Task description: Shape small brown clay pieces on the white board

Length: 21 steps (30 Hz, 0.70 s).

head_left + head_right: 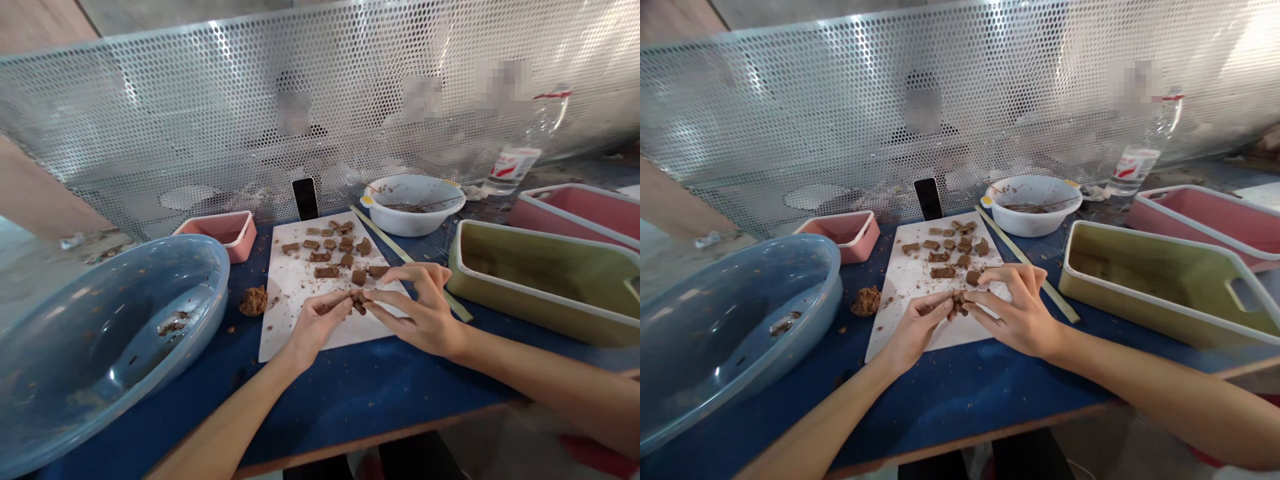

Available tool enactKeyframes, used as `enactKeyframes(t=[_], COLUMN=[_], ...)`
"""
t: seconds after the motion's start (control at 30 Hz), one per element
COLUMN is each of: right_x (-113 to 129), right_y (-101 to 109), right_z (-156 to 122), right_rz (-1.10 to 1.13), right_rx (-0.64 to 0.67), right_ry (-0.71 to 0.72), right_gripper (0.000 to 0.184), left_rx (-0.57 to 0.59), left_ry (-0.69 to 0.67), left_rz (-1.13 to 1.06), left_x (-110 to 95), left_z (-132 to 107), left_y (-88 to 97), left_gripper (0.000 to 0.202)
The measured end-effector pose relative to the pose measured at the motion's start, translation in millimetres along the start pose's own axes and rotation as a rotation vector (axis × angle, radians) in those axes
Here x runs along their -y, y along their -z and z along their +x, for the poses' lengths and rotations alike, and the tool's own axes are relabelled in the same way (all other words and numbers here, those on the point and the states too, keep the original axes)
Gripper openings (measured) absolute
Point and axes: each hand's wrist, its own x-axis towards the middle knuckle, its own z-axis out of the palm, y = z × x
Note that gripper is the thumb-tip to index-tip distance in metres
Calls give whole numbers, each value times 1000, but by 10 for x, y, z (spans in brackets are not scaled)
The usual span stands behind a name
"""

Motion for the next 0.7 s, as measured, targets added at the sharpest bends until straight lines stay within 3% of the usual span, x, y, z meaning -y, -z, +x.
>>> enactKeyframes(t=[0.7], right_x=[4], right_y=[-2], right_z=[-19], right_rz=[-7], right_rx=[20], right_ry=[-17], right_gripper=[36], left_rx=[5], left_ry=[-162], left_rz=[203], left_x=[42], left_z=[-59], left_y=[4], left_gripper=[35])
